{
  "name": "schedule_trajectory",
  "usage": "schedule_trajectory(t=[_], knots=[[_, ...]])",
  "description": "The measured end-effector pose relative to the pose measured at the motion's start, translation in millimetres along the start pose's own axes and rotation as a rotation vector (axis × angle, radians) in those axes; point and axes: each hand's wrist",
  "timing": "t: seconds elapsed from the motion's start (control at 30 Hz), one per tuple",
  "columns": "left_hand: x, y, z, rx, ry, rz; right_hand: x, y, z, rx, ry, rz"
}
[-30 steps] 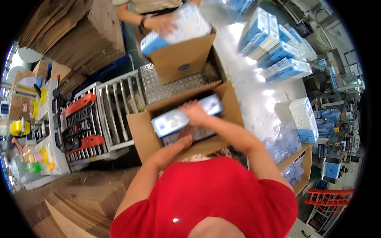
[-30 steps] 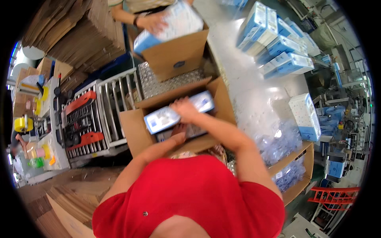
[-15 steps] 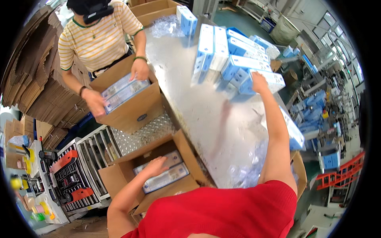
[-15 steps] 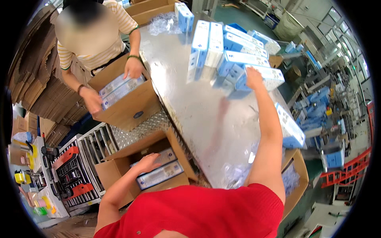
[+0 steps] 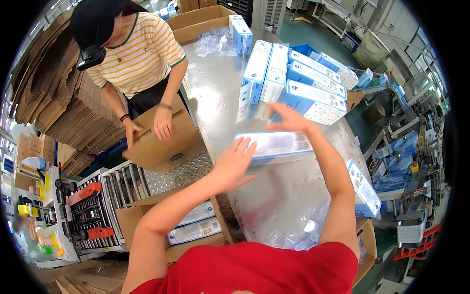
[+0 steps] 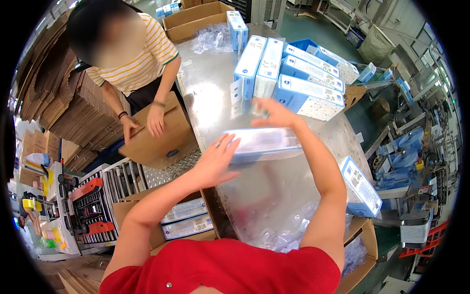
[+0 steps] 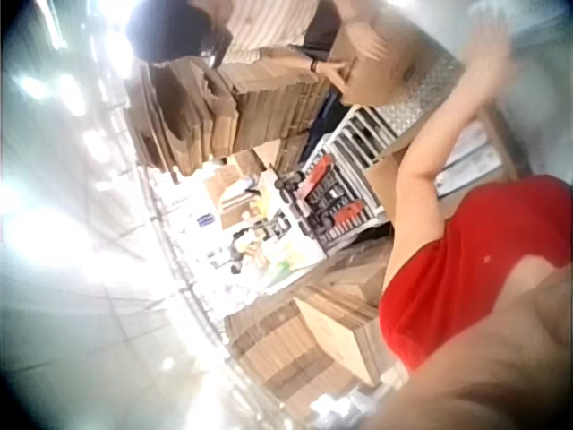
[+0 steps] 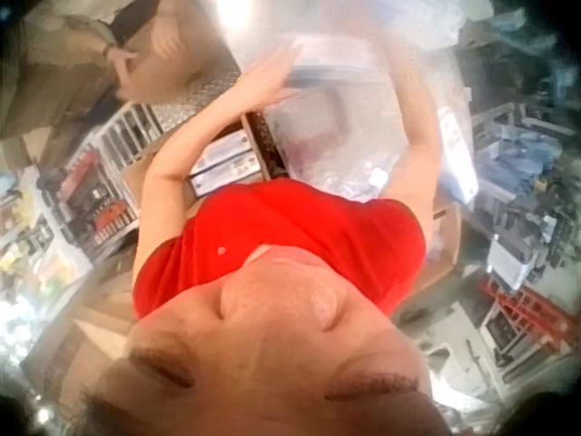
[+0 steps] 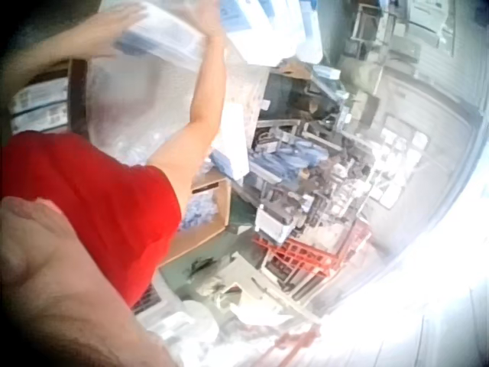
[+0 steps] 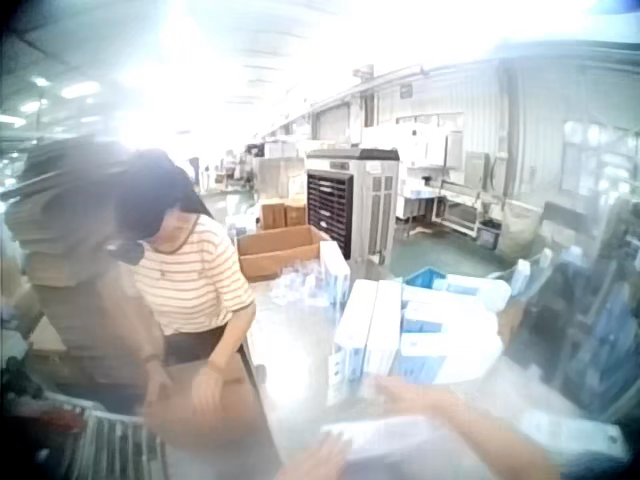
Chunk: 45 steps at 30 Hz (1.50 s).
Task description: The person packs blue and white rectangular packages into cardboard boxes, folds the box flaps, and pushes the boxes onto a conveyor belt.
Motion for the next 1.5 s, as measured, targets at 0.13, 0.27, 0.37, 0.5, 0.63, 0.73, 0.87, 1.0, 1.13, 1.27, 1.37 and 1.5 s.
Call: schedule_trajectory(t=[0.13, 0.27, 0.37, 0.5, 0.63, 0.73, 0.87, 1.0, 1.13, 1.27, 1.37, 1.5], knots=[[55, 64, 1, 0.266, 0.004, 0.139, 16, -48, -96, -0.455, 0.315, -0.243], [59, 65, 7, 0.078, -0.129, 0.296, -3, -36, -126, -0.687, 0.602, -0.257], [41, 40, 23, -0.055, -0.127, 0.08, 5, -35, -104, -0.68, 0.541, -0.159], [-19, -71, 28, -0.319, -0.046, -0.368, 3, -33, -95, -0.615, 0.507, -0.04], [-137, -119, 36, -0.455, -0.276, -0.547, -1, -26, -96, -0.816, 0.614, -0.123], [-199, -137, 14, -0.715, -0.408, -0.427, -21, -27, -117, -0.819, 0.565, -0.211], [-254, -127, -10, -0.53, -0.675, -0.174, 23, 8, -54, -0.429, 0.348, -0.004], [-322, 22, 23, -0.23, -0.613, 0.124, 8, 62, 8, -0.447, 0.052, -0.181], [-325, 112, 9, -0.274, -0.399, 0.604, -17, 69, 40, -0.455, 0.134, -0.112], [-319, 122, 32, -0.691, -0.456, 0.54, -49, 34, 138, -0.328, 0.086, -0.287], [-337, 154, 75, -0.563, -0.6, 0.322, -73, 22, 232, 0.051, 0.026, -0.425], [-339, 178, 111, -0.235, -0.76, 0.56, -80, 50, 272, 1.064, 0.158, -0.444]])
Point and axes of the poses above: each hand's wrist, its own x-axis towards the middle knuckle, its own y-axis out of the palm, z = x × y, and after that the axes turned 1 degree about y, right-handed
